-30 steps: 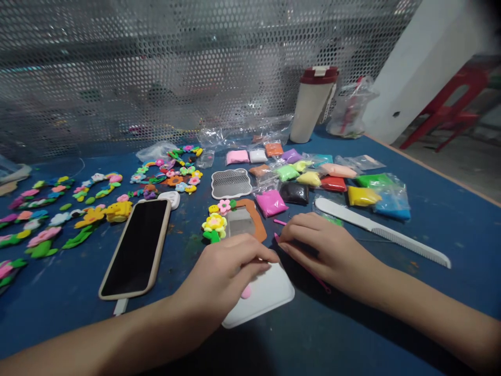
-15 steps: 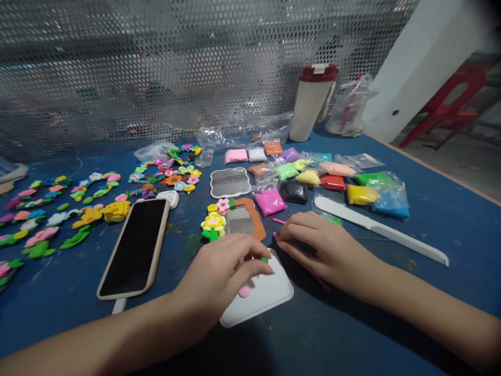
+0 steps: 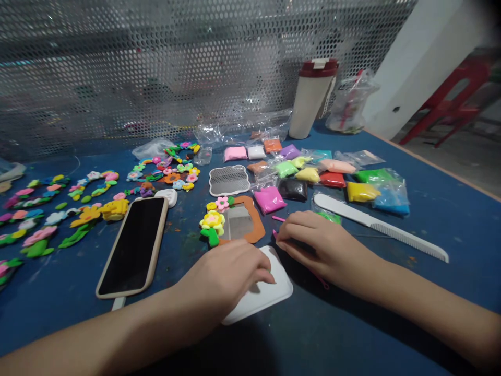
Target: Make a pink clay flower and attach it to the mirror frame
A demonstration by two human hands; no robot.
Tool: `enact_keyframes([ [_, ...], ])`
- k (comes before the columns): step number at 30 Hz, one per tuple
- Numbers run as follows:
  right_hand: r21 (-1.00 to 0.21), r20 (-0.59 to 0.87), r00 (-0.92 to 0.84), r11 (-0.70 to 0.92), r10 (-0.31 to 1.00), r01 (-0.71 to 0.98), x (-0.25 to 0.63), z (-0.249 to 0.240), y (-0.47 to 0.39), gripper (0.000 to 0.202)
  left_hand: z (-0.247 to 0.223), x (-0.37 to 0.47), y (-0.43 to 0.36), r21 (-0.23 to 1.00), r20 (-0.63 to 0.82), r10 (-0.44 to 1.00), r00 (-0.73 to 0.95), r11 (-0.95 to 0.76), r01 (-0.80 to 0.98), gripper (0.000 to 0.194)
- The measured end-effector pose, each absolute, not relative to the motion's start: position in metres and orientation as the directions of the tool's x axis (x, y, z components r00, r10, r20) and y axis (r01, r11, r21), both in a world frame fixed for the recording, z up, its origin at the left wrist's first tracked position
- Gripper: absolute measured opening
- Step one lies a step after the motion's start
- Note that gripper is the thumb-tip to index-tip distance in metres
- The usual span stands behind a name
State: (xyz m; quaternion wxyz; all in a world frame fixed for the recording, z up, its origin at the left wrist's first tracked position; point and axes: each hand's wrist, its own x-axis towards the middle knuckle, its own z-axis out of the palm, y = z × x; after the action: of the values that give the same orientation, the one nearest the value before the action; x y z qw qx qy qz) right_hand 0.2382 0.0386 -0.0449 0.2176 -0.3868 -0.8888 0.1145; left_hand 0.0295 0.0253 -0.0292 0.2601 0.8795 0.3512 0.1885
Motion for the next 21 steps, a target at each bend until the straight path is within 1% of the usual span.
enact_keyframes([
  [1,-0.368,0.301,-0.606,0.676,0.737,0.639,0.238,-0.045,0.039,0.014,-0.026,0.032,0.026,0.718,0.022,0.791,0.611,-0.438,0.541,0.017],
  [2,-0.364,0.303,-0.607,0.678,0.735,0.639,0.238,-0.045,0.039,0.014,-0.023,0.033,0.026,0.822,-0.123,0.83,0.544,-0.222,0.524,0.015],
  [3,-0.36,0.305,-0.609,0.68,0.732,0.638,0.238,-0.045,0.039,0.014,-0.021,0.035,0.028,0.882,-0.251,0.83,0.499,-0.016,0.471,0.012],
  [4,-0.36,0.306,-0.608,0.681,0.732,0.638,0.238,-0.045,0.039,0.014,-0.02,0.036,0.029,0.908,-0.342,0.806,0.483,0.151,0.392,0.011],
  [5,-0.366,0.306,-0.603,0.676,0.737,0.64,0.238,-0.045,0.039,0.014,-0.02,0.036,0.031,0.914,-0.391,0.78,0.489,0.265,0.308,0.013],
  [6,-0.38,0.306,-0.593,0.667,0.745,0.641,0.238,-0.044,0.039,0.013,-0.02,0.036,0.033,0.912,-0.41,0.76,0.504,0.335,0.236,0.017],
  [9,-0.467,0.329,-0.539,0.629,0.776,0.621,0.237,-0.041,0.036,0.013,-0.024,0.033,0.036,0.9,-0.414,0.74,0.531,0.421,0.115,0.026],
  [11,-0.523,0.4,-0.486,0.628,0.777,0.575,0.234,-0.038,0.031,0.01,-0.027,0.032,0.036,0.894,-0.415,0.751,0.514,0.441,0.078,0.025],
  [12,-0.533,0.446,-0.462,0.643,0.766,0.55,0.231,-0.038,0.029,0.008,-0.027,0.032,0.036,0.892,-0.415,0.759,0.502,0.447,0.062,0.024],
  [14,-0.504,0.537,-0.441,0.693,0.719,0.516,0.226,-0.037,0.024,0.015,-0.027,0.033,0.035,0.89,-0.413,0.77,0.485,0.454,0.038,0.023],
  [16,-0.442,0.601,-0.443,0.738,0.666,0.509,0.22,-0.039,0.019,0.02,-0.026,0.035,0.034,0.895,-0.403,0.776,0.484,0.445,0.033,0.023],
  [18,-0.406,0.638,-0.426,0.751,0.641,0.521,0.216,-0.04,0.016,0.016,-0.025,0.036,0.034,0.906,-0.389,0.786,0.481,0.421,0.045,0.024],
  [21,-0.43,0.655,-0.374,0.73,0.657,0.531,0.213,-0.04,0.014,0.012,-0.025,0.035,0.033,0.92,-0.369,0.803,0.469,0.388,0.058,0.022],
])
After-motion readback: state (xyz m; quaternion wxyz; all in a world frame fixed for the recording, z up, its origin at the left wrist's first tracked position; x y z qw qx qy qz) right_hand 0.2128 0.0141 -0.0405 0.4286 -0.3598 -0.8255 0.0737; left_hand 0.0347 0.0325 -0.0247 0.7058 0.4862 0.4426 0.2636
